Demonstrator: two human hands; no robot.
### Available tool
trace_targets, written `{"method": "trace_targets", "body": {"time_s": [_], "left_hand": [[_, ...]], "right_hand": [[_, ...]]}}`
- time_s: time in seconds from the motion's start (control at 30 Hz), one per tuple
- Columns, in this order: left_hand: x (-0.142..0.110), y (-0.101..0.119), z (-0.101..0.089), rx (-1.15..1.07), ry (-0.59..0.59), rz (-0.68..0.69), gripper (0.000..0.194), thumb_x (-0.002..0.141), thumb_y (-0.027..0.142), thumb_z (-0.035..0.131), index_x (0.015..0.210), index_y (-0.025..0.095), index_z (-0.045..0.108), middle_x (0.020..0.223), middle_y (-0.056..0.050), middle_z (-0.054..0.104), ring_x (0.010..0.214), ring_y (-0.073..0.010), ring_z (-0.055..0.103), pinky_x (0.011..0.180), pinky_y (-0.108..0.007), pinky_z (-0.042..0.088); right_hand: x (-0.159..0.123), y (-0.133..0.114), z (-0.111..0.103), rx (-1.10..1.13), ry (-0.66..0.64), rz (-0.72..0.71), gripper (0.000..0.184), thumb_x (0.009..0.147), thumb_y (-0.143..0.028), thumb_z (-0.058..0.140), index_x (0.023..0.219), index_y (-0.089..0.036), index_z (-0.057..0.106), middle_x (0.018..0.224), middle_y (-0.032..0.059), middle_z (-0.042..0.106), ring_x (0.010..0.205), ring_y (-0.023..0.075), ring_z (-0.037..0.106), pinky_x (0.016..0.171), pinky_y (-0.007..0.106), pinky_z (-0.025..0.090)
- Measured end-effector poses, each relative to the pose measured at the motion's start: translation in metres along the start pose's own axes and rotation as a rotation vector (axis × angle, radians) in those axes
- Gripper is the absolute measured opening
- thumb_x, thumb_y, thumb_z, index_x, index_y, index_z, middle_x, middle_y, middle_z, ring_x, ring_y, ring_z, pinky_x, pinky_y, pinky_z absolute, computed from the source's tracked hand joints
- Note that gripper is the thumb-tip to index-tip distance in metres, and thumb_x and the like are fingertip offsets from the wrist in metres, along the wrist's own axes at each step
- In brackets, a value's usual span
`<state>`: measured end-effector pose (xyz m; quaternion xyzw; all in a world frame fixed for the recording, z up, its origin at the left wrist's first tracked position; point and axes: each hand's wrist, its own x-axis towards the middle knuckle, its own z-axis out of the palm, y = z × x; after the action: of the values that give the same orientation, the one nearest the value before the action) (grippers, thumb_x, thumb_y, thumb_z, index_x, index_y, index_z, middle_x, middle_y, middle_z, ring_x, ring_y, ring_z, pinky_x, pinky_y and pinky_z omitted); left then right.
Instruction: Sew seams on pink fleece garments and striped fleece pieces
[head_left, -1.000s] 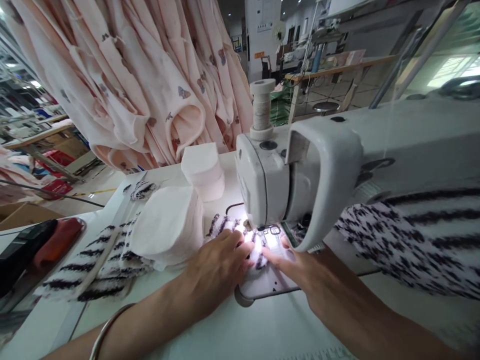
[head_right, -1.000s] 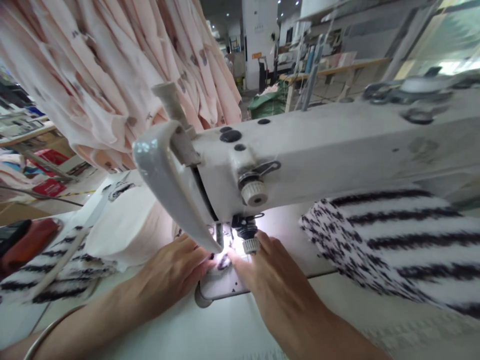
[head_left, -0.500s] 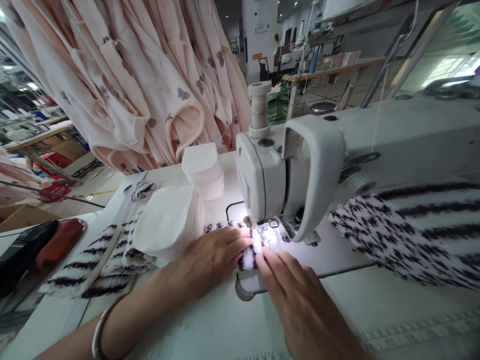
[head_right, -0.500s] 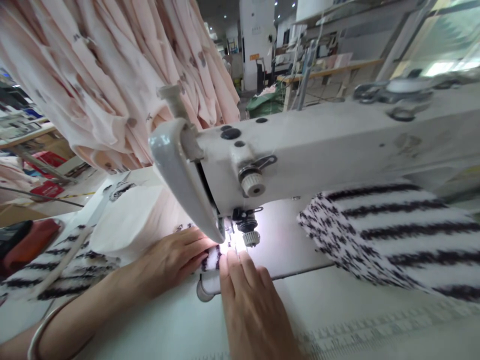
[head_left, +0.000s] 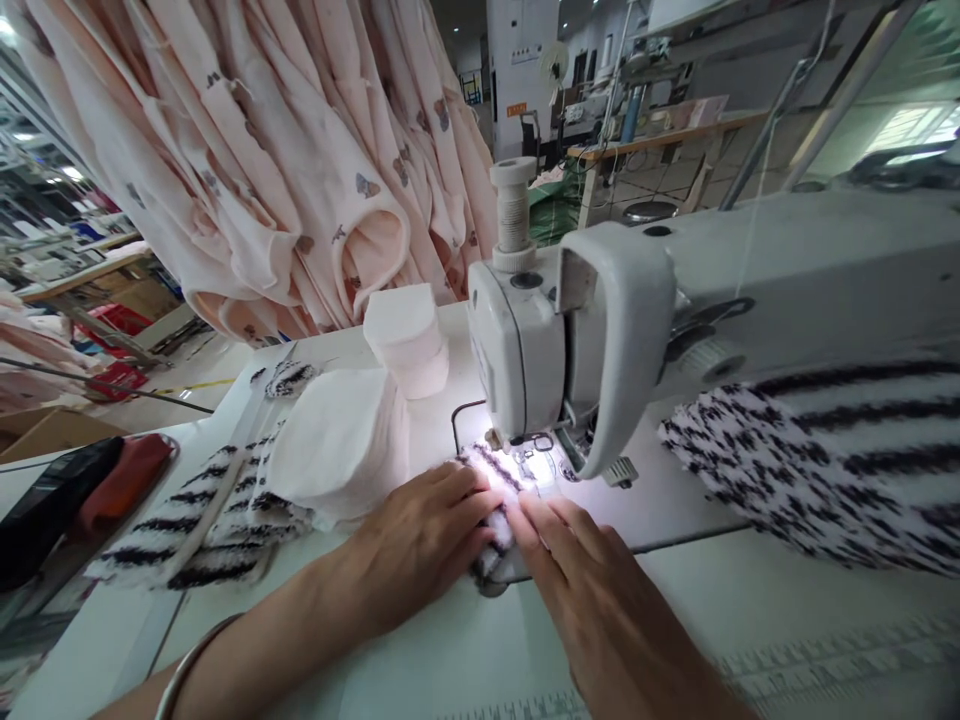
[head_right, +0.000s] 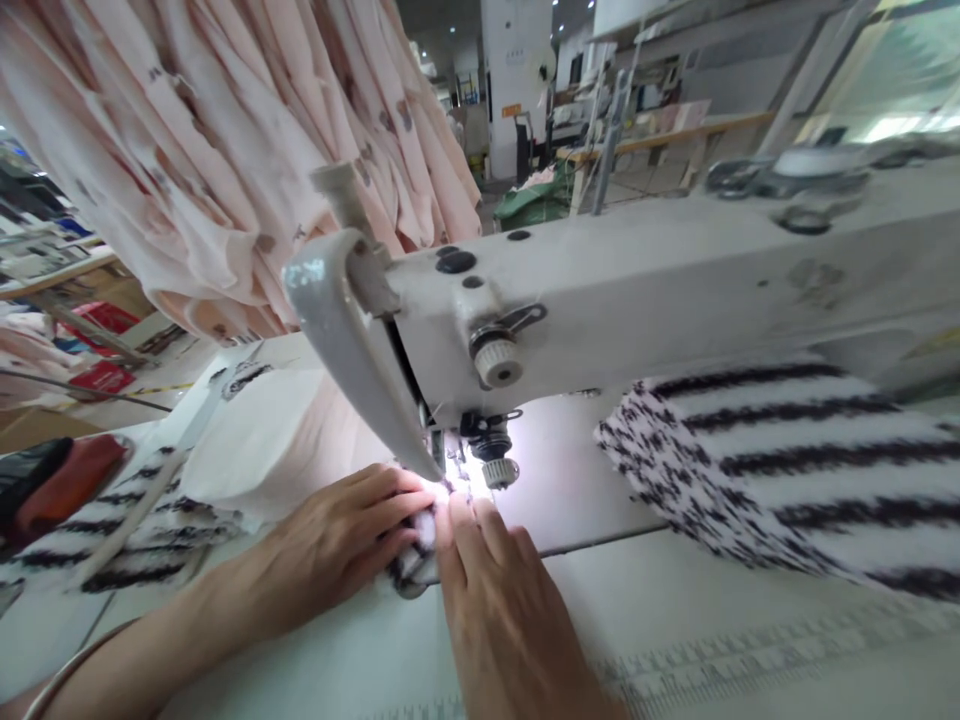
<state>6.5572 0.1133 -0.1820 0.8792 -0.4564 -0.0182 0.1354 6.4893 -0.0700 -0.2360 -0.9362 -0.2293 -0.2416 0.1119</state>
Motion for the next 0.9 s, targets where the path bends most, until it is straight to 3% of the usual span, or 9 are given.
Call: {"method": "trace_targets", "body": {"time_s": [0.1,0.2,0.33,0.5,0.7,0.9], "left_hand": [[-0.006,-0.002,0.0,-0.042,-0.007,0.028,0.021,0.09,0.011,0.041,0.106,0.018,0.054,0.097,-0.007,0.057,0.089,-0.0187,0.054,0.078,-0.035,0.05],[-0.007,0.004,0.006,-0.058,0.033,-0.021,0.022,0.087,0.009,0.043,0.104,0.018,0.054,0.098,-0.008,0.056,0.088,-0.0189,0.052,0.075,-0.035,0.05],[-0.001,0.021,0.019,-0.021,0.109,-0.12,0.016,0.086,0.014,0.047,0.1,0.017,0.054,0.093,-0.008,0.052,0.083,-0.0197,0.05,0.069,-0.036,0.05],[0.01,0.027,0.027,0.073,0.172,-0.16,0.016,0.086,0.017,0.048,0.101,0.015,0.053,0.094,-0.01,0.052,0.084,-0.0231,0.049,0.067,-0.04,0.049],[0.008,0.022,0.016,-0.074,0.128,-0.013,0.018,0.088,0.015,0.05,0.105,0.017,0.053,0.103,-0.007,0.057,0.093,-0.019,0.053,0.08,-0.035,0.049],[0.004,0.025,0.02,-0.008,0.171,0.02,0.016,0.084,0.015,0.056,0.1,0.018,0.056,0.103,-0.007,0.059,0.091,-0.0195,0.055,0.075,-0.036,0.049]], "right_hand": [[-0.005,0.002,0.002,-0.001,-0.002,0.006,0.058,0.075,-0.001,0.028,0.128,-0.015,0.048,0.124,0.0009,0.055,0.115,0.0213,0.044,0.08,0.035,0.045],[-0.001,0.013,0.0,0.076,-0.005,0.04,0.058,0.075,-0.001,0.028,0.124,-0.018,0.051,0.121,0.0013,0.055,0.108,0.0209,0.047,0.078,0.035,0.046],[0.011,0.033,-0.006,0.162,-0.079,0.074,0.052,0.079,-0.004,0.028,0.118,-0.024,0.056,0.108,0.0043,0.059,0.091,0.0196,0.053,0.069,0.032,0.048],[0.019,0.048,-0.01,0.202,-0.148,0.044,0.048,0.078,-0.005,0.032,0.111,-0.026,0.06,0.094,0.0053,0.06,0.086,0.0194,0.055,0.069,0.032,0.048],[-0.002,0.045,-0.017,0.21,-0.102,0.091,0.062,0.068,0.008,0.028,0.117,-0.022,0.052,0.106,0.0072,0.053,0.098,0.0179,0.051,0.081,0.033,0.048],[-0.027,0.031,-0.017,0.289,-0.074,0.199,0.061,0.07,0.006,0.027,0.119,-0.024,0.049,0.118,0.0063,0.047,0.109,0.0176,0.046,0.087,0.034,0.047]]}}
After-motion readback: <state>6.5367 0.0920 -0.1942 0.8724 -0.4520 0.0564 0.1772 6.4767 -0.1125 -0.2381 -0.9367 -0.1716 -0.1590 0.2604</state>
